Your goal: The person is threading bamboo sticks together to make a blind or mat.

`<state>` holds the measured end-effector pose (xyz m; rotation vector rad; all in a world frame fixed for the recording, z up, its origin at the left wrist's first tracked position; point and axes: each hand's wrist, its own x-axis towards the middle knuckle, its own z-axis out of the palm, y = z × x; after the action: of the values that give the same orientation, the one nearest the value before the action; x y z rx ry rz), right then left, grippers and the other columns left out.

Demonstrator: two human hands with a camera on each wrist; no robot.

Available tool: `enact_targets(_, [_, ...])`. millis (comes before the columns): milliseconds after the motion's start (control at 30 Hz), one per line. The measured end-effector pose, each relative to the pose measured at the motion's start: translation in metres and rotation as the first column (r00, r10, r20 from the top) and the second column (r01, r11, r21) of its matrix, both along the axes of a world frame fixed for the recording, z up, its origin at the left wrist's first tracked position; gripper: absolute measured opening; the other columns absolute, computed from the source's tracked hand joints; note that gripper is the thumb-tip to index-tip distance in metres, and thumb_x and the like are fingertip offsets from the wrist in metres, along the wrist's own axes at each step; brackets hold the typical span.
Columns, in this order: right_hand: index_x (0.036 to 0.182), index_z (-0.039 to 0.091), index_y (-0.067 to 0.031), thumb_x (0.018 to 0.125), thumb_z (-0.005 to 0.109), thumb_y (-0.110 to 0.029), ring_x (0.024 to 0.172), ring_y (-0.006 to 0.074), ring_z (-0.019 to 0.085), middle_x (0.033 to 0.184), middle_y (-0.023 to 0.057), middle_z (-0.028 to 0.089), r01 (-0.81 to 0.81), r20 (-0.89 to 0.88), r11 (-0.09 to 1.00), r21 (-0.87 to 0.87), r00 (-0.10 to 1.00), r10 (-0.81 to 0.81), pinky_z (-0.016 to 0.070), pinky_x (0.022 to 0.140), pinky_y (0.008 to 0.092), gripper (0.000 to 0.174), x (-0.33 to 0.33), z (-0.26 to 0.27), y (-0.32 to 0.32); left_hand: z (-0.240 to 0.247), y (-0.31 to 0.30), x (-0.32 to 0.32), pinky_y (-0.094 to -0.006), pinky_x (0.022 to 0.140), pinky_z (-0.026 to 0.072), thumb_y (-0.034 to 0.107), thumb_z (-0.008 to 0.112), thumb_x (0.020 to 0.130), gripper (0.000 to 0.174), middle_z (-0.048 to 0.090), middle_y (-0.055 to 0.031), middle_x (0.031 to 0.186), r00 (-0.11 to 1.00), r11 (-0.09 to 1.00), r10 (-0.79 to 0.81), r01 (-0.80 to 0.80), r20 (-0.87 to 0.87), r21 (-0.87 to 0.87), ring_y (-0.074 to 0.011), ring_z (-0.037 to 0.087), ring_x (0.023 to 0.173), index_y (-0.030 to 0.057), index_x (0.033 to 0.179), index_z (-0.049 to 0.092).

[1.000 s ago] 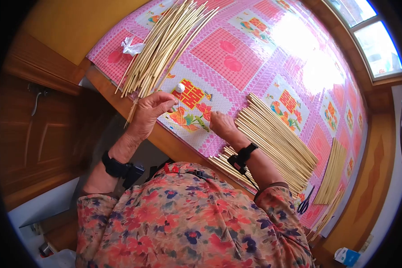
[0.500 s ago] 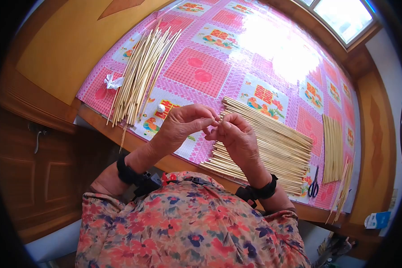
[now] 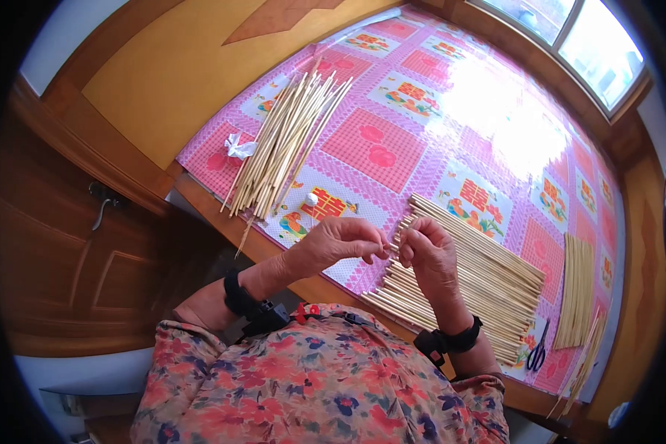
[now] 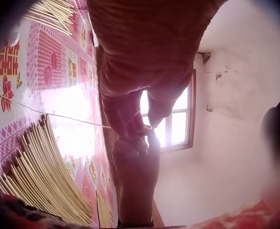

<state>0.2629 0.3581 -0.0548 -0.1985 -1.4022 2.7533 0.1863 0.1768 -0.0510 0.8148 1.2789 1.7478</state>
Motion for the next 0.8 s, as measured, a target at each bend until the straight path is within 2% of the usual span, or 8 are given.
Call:
enact_targets(100, [0.084,0.049,-0.0036,0.081,0.056,-0.004,0.053,0.0069,0.047,0.075,0.0071,0.057,-0.002,0.012,1.0,-0.011,1.0,0.002,0.0379,0.045,0.0185,0.007,-0.004,-0.004,-0.005,0.0,-0.003,0.0,-0.0287,0.078,0.0457,0.008,0.051,0.085,0.009,0.054,-0.01,0.098,0.999,0.998,0.041,-0.04,-0.022,0.04,-0.019,0.055,0.093,0.0016,0.089,0.057])
enact_targets(267, [0.085,0.049,-0.0039,0.081,0.055,-0.005,0.056,0.0078,0.05,0.078,0.007,0.058,-0.012,0.011,0.999,-0.032,1.0,0.013,0.0403,0.051,0.0192,0.007,-0.006,-0.005,-0.011,-0.008,-0.002,0.006,-0.0303,0.08,0.0462,0.006,0.051,0.085,0.009,0.053,-0.0101,0.1,0.987,0.974,0.125,-0.141,0.1,0.176,-0.0196,0.056,0.093,0.0022,0.09,0.057])
enact_targets(300, [0.085,0.049,-0.0037,0.081,0.055,-0.005,0.058,0.0084,0.051,0.077,0.006,0.058,-0.001,-0.008,0.999,0.051,1.0,0.002,0.0413,0.053,0.0201,0.007,-0.007,-0.009,-0.014,-0.007,-0.003,0.005,-0.0307,0.079,0.047,0.006,0.05,0.086,0.009,0.054,-0.0101,0.099,0.984,0.972,0.129,-0.149,0.12,0.183,-0.0199,0.056,0.093,0.0023,0.09,0.057])
enact_targets(467, [0.084,0.051,-0.003,0.081,0.056,-0.005,0.058,0.0084,0.051,0.073,0.0044,0.057,-0.008,0.022,0.995,0.096,1.0,0.006,0.0414,0.053,0.0206,0.006,0.006,-0.011,-0.009,-0.002,-0.005,0.007,-0.031,0.077,0.0485,0.007,0.05,0.086,0.01,0.055,-0.0111,0.098,0.975,0.969,0.143,-0.173,0.169,0.179,-0.0203,0.056,0.092,0.0029,0.09,0.057])
enact_targets(600, [0.082,0.053,-0.002,0.08,0.059,-0.007,0.061,0.0084,0.053,0.072,0.0032,0.057,-0.075,-0.001,0.956,0.285,0.997,0.079,0.0434,0.056,0.0212,0.008,0.0,-0.009,-0.003,0.007,-0.005,-0.002,-0.0323,0.078,0.0488,0.008,0.05,0.086,0.011,0.056,-0.0122,0.098,0.979,0.962,0.141,-0.169,0.145,0.212,-0.0212,0.057,0.092,0.003,0.092,0.058])
enact_targets(667, [0.084,0.054,-0.0009,0.078,0.062,-0.007,0.067,0.0102,0.056,0.073,0.0029,0.058,-0.021,-0.08,0.757,0.653,0.992,0.097,0.0456,0.061,0.0227,0.011,0.011,-0.01,0.0,0.006,-0.001,0.004,-0.0327,0.077,0.0492,0.008,0.05,0.086,0.012,0.056,-0.0124,0.097,0.977,0.964,0.146,-0.175,0.153,0.199,-0.021,0.058,0.091,0.0026,0.093,0.057])
enact_targets(733, [0.084,0.055,-0.0001,0.077,0.063,-0.006,0.071,0.0116,0.057,0.074,0.0035,0.058,-0.011,-0.08,0.747,0.665,0.993,0.086,0.0465,0.064,0.0239,0.012,0.012,-0.002,-0.001,0.008,-0.001,0.007,-0.0317,0.076,0.0497,0.007,0.049,0.086,0.012,0.056,-0.0124,0.097,0.976,0.964,0.15,-0.18,0.159,0.194,-0.0205,0.058,0.089,0.0015,0.094,0.057])
enact_targets(800, [0.082,0.055,0.0004,0.077,0.063,-0.006,0.07,0.0117,0.057,0.074,0.0047,0.057,0.041,-0.148,0.548,0.835,0.977,0.153,0.0464,0.063,0.0239,0.012,0.012,0.011,-0.001,0.011,0.0,0.006,-0.0306,0.076,0.0496,0.007,0.049,0.086,0.012,0.056,-0.0124,0.098,0.983,0.976,0.133,-0.153,0.129,0.153,-0.02,0.059,0.088,0.0005,0.094,0.057])
